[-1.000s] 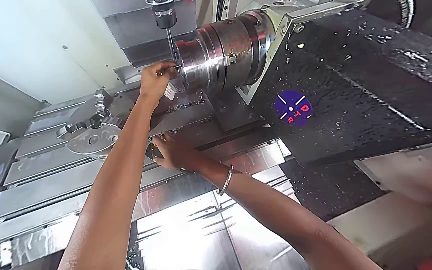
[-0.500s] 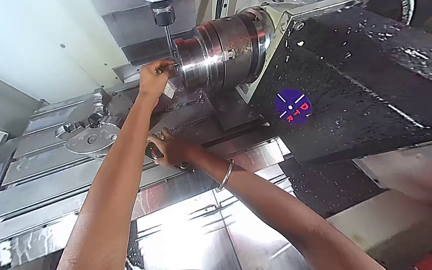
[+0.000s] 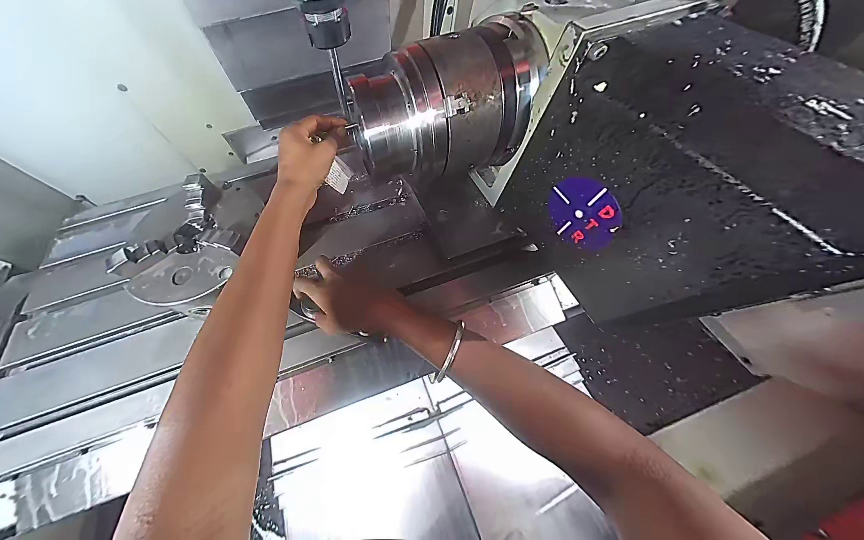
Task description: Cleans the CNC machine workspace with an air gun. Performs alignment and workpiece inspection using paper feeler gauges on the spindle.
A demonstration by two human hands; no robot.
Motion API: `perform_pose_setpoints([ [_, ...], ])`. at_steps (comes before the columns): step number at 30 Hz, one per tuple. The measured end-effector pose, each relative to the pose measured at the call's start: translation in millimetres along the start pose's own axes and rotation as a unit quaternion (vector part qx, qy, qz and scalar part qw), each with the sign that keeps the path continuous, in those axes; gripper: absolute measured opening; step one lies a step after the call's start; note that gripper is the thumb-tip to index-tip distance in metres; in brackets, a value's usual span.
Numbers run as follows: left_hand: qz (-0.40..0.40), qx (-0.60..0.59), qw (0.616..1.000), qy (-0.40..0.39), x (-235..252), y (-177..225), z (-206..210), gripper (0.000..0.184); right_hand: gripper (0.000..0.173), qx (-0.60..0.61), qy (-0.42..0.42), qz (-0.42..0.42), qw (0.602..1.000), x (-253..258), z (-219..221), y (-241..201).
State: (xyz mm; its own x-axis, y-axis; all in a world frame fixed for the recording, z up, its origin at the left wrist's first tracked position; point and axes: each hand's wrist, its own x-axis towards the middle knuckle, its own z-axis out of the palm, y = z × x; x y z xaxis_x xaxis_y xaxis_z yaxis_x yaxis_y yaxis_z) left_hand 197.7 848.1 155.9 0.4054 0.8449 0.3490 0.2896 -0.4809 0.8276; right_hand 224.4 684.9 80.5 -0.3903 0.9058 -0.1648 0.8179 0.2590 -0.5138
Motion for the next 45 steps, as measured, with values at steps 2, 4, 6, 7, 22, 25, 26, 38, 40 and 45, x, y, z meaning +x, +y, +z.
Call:
perform_pose_setpoints([
  [2, -0.009, -0.003, 1.0, -0.005, -1, 2, -1, 0.019, 0.063, 0.009, -0.027, -0.002, 1.0, 1, -6, 1],
  [4, -0.012, -0.012, 1.0, -0.008, 0, 2, 0, 0.019, 0.073, -0.003, -0.025, 0.024, 0.999, -1, -6, -1],
  [6, -0.016, -0.022, 1.0, -0.005, 0, -1, 1, 0.019, 0.072, -0.01, 0.001, 0.036, 0.999, -1, 0, -2],
  [7, -0.022, -0.029, 0.999, -0.004, 0, -1, 1, 0.019, 0.067, -0.011, 0.005, 0.031, 0.999, -1, 1, -2],
  [22, -0.069, -0.066, 0.995, -0.024, 0, 7, 1, 0.019, 0.064, 0.009, -0.031, -0.003, 0.999, 1, -5, 1],
  [25, -0.067, -0.067, 0.995, -0.02, 0, 7, 2, 0.018, 0.071, -0.007, -0.002, 0.038, 0.999, 0, 1, -2],
  [26, -0.068, -0.067, 0.995, -0.019, 0, 7, 3, 0.019, 0.067, -0.006, 0.009, 0.039, 0.999, 1, 3, -2],
  [38, -0.072, -0.044, 0.996, -0.007, 1, 7, 2, 0.018, 0.059, 0.01, 0.002, 0.026, 1.0, 1, -1, -1],
  [40, -0.06, -0.051, 0.997, -0.012, 1, 6, 2, 0.019, 0.056, 0.016, -0.018, 0.011, 1.0, 3, -5, 0],
  [45, -0.054, -0.056, 0.997, -0.009, 1, 4, 3, 0.018, 0.069, -0.013, -0.001, 0.044, 0.999, 2, -1, -2],
])
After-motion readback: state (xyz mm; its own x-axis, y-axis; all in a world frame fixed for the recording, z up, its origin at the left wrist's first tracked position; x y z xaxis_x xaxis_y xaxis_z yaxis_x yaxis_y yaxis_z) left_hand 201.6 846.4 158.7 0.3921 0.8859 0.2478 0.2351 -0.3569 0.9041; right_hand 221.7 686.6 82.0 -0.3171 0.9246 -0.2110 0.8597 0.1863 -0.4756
